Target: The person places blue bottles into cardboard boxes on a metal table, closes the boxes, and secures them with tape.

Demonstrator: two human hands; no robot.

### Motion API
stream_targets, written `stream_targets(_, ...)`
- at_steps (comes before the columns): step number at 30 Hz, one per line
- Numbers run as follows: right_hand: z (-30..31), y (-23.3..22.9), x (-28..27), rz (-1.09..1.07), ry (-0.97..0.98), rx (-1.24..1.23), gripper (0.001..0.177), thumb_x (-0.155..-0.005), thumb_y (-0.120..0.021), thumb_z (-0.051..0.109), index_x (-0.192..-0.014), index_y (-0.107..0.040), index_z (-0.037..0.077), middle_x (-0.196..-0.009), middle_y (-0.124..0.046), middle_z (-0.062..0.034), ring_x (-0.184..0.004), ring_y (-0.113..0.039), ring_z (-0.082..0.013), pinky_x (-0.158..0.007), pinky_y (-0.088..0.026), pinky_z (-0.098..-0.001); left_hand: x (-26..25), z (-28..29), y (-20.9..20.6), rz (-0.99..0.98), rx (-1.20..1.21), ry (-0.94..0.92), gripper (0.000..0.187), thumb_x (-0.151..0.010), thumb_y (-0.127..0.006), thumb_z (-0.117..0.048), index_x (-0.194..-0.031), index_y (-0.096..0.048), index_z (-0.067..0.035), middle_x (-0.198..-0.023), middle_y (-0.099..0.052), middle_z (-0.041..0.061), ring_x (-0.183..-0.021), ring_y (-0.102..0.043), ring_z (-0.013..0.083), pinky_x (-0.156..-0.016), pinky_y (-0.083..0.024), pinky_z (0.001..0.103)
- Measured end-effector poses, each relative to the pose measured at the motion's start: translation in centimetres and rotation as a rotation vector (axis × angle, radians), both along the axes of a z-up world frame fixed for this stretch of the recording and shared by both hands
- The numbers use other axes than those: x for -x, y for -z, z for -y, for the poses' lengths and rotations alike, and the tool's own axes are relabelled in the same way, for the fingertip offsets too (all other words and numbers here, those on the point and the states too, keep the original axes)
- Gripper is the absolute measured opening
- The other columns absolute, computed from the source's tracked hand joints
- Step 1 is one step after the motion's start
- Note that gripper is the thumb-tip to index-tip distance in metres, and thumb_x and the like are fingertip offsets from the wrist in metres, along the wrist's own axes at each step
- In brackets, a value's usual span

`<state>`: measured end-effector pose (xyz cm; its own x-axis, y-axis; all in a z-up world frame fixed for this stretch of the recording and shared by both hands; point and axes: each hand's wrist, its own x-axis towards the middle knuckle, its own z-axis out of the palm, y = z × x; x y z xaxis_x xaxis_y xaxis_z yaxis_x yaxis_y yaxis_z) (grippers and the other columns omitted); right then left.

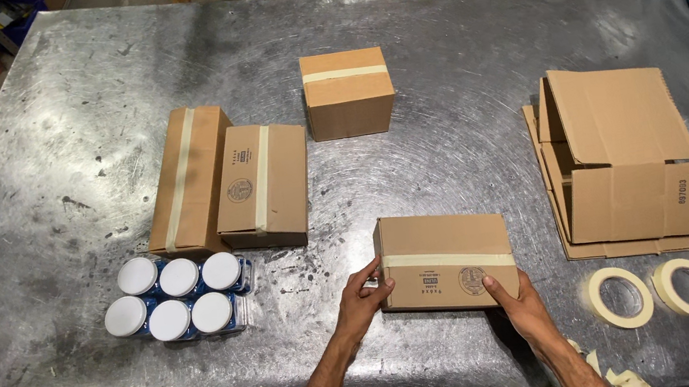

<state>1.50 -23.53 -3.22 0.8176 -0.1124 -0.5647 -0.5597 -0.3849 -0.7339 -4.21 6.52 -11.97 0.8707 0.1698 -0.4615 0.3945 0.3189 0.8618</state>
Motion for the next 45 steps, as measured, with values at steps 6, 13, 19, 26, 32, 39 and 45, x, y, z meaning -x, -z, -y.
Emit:
stream_targets(6, -0.1, -0.6, 0.0, 0.022, -0.015, -0.034, 0.087, -0.088, -0.069, 0.053, -0.165, -0.05, 0.015, -0.152, -0.069, -0.0112, -0.139, -0.064, -0.0263, -0.119, -0.048, -0.0407, -0.3, -1.0, -3.8, -0.066, -0.031, 0.078, 0.06, -0.089, -0.084, -0.031, -0.146, -0.067, -0.026, -0.137, -0.068, 0.006, -0.112, -0.075, 0.0257, -0.091, -0.067, 0.041)
stream_targets(13, 0.1, 0.1, -0.1, 0.027, -0.026, -0.034, 0.087, -0.088, -0.07, 0.053, -0.163, -0.049, 0.013, -0.151, -0.069, -0.0119, -0.139, -0.063, -0.0246, -0.119, -0.048, -0.0384, -1.8, -1.9, -0.9, -0.016, -0.002, 0.163, 0.053, -0.093, -0.085, -0.032, -0.139, -0.06, -0.025, -0.113, -0.06, 0.004, -0.081, -0.067, 0.0209, -0.075, -0.063, 0.038)
stream_targets(19, 0.4, 0.5, -0.1, 0.043, -0.048, -0.042, 0.089, -0.089, -0.069, 0.053, -0.165, -0.046, 0.014, -0.156, -0.064, -0.0111, -0.144, -0.06, -0.024, -0.122, -0.046, -0.0383, -2.0, -2.2, 0.0, -0.011, 0.031, 0.183, 0.031, -0.097, -0.083, -0.027, -0.12, -0.062, -0.022, -0.115, -0.062, 0.004, -0.092, -0.07, 0.0237, -0.078, -0.064, 0.038)
stream_targets(26, 0.3, 0.3, -0.1, 0.065, -0.048, -0.075, 0.087, -0.088, -0.07, 0.052, -0.162, -0.049, 0.012, -0.156, -0.065, -0.0106, -0.145, -0.059, -0.0227, -0.123, -0.044, -0.0377, -1.2, -1.5, 1.6, 0.103, -0.075, 0.052, 0.057, -0.089, -0.089, -0.029, -0.133, -0.054, -0.019, -0.104, -0.066, 0.005, -0.076, -0.063, 0.0164, -0.07, -0.056, 0.031)
stream_targets(32, 0.2, -0.2, -0.1, 0.02, -0.047, -0.055, 0.092, -0.086, -0.071, 0.055, -0.164, -0.046, 0.013, -0.155, -0.066, -0.0108, -0.144, -0.061, -0.0234, -0.12, -0.047, -0.0378, -0.7, -0.8, -2.0, 0.029, -0.029, -0.096, 0.03, -0.1, -0.077, -0.015, -0.129, -0.08, -0.006, -0.097, -0.085, 0.02, -0.096, -0.084, 0.0281, -0.094, -0.073, 0.043)
stream_targets(39, 0.0, -0.3, 0.2, 0.048, -0.067, -0.043, 0.093, -0.085, -0.069, 0.058, -0.163, -0.048, 0.013, -0.156, -0.066, -0.011, -0.146, -0.061, -0.0246, -0.122, -0.047, -0.0402, -1.5, -1.6, -3.9, -0.04, -0.121, 0.014, 0.012, -0.104, -0.071, -0.022, -0.101, -0.073, -0.01, -0.091, -0.076, 0.009, -0.093, -0.075, 0.0159, -0.093, -0.07, 0.035)
stream_targets(45, -0.9, 5.0, 2.7, 0.716, -0.178, 0.557, 0.064, -0.098, -0.067, 0.056, -0.151, -0.06, 0.021, -0.161, -0.052, -0.0162, -0.139, -0.052, -0.0372, -0.105, -0.053, -0.0582, -2.9, -3.0, -4.1, -0.054, -0.04, 0.066, 0.017, -0.108, -0.063, -0.023, -0.095, -0.063, -0.012, -0.108, -0.071, 0.01, -0.105, -0.072, 0.0212, -0.092, -0.07, 0.044)
